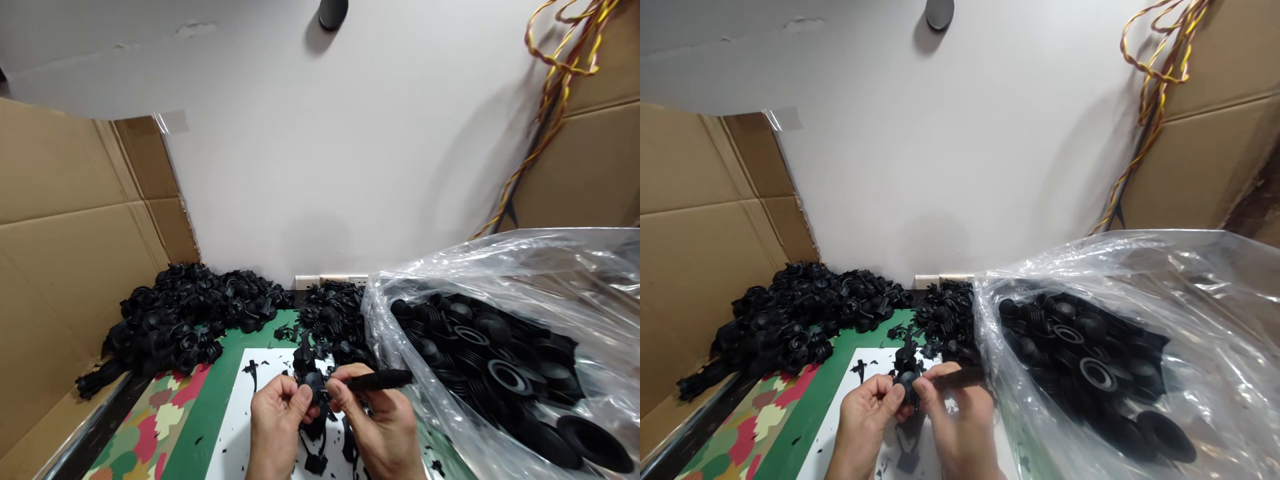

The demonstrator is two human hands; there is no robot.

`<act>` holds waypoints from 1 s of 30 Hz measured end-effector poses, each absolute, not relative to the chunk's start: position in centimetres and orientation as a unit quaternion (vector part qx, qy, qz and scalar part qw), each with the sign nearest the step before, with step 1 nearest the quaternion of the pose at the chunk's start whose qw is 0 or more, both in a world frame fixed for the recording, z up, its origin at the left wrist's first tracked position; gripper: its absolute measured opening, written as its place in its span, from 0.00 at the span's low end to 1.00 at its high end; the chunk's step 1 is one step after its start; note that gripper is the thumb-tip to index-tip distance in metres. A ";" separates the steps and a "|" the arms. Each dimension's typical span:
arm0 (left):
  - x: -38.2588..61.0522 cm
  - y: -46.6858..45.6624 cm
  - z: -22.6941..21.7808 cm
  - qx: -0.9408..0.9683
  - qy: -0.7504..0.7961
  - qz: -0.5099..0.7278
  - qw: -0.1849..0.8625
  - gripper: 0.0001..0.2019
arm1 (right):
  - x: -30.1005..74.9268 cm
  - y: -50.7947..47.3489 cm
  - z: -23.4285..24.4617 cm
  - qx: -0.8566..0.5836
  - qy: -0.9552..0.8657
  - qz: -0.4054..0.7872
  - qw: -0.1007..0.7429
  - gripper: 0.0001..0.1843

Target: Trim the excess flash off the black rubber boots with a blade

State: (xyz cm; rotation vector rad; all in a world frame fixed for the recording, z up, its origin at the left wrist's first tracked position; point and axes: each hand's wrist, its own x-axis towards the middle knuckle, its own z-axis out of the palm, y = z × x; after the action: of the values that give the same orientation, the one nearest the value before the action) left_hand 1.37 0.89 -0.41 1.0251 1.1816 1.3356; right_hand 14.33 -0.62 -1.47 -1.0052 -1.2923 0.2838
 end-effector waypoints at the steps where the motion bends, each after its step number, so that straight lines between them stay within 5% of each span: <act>1: 1.4 0.9 -0.5 0.429 0.488 0.551 0.523 0.20 | 14.4 -0.7 -1.4 -0.445 -0.583 0.126 0.668 0.04; 16: 1.8 0.4 -0.3 0.410 0.474 0.550 0.552 0.18 | 16.3 -0.5 0.2 -0.471 -0.604 0.000 0.643 0.04; 25: 1.3 0.5 0.8 0.409 0.516 0.529 0.535 0.15 | 15.9 -1.1 1.3 -0.523 -0.566 0.299 0.563 0.11; 30: 1.4 0.3 1.3 0.392 0.532 0.533 0.528 0.15 | 14.5 -1.2 0.9 -0.524 -0.619 0.290 0.508 0.12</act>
State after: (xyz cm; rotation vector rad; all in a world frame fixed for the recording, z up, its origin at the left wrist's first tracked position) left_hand 1.39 0.33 1.31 0.9368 1.2713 1.2747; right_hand 14.53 -1.21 0.92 -1.2616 -1.4921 0.6986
